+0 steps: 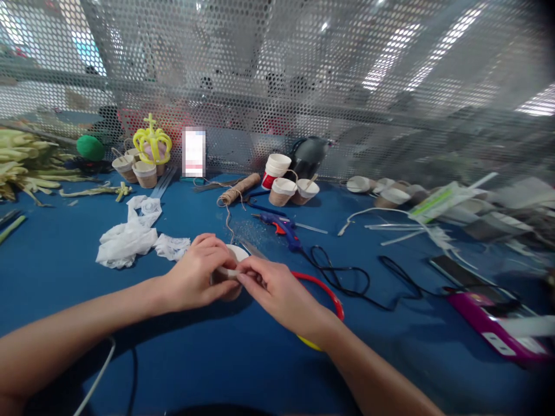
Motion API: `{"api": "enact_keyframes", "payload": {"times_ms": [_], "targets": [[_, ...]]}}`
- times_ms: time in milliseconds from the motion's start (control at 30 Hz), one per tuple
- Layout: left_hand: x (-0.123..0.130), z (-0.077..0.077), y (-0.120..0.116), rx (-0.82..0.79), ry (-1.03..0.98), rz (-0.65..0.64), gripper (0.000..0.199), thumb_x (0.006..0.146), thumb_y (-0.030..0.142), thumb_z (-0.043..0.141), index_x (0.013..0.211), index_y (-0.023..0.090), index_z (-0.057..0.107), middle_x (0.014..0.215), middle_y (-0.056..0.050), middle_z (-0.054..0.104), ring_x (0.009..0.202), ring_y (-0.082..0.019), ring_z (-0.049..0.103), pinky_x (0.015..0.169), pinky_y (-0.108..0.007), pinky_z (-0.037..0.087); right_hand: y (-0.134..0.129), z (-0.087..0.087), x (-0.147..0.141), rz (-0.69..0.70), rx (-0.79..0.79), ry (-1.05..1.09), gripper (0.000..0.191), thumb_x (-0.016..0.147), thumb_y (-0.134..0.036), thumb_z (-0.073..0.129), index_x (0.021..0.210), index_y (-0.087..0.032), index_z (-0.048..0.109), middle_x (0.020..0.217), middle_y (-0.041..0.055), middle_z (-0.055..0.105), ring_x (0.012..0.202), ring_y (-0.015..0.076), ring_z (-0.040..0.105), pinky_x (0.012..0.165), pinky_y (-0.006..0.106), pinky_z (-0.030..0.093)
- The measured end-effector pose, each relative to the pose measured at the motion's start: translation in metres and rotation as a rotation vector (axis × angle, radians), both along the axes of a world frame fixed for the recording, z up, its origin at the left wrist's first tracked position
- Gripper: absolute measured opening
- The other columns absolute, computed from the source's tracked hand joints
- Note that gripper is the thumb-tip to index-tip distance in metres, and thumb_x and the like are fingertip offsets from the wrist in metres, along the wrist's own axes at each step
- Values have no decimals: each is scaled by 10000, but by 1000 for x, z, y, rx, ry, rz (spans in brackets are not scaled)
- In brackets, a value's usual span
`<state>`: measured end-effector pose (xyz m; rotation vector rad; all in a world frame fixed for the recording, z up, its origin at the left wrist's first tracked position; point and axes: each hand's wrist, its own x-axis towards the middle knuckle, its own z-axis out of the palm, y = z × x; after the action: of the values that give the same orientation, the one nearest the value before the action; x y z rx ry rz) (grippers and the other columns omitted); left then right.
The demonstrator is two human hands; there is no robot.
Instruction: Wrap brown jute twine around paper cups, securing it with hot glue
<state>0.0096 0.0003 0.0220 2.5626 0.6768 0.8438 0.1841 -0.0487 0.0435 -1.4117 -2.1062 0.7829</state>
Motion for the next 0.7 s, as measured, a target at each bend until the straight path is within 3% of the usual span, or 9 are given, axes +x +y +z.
{"api": "enact_keyframes", "payload": {"times_ms": [500, 700], "targets": [[1, 6, -3, -174, 34, 11, 120, 744, 199, 493, 656, 145, 555, 602, -5, 582, 616, -132, 518, 748, -335, 389, -1, -6, -3, -1, 49, 44, 131, 827, -160, 447, 894, -206, 550, 790, 0, 620, 690, 113, 568, 627, 239, 436], [-5, 8, 2, -500, -47, 67, 135, 763, 209, 449, 723, 141, 558, 693, -22, 597, 648, -127, 525, 617, -245, 420, 0, -9, 1, -111, 45, 36, 288, 800, -178, 484, 1085, -194, 451, 703, -11, 576, 611, 116, 538, 555, 236, 425]]}}
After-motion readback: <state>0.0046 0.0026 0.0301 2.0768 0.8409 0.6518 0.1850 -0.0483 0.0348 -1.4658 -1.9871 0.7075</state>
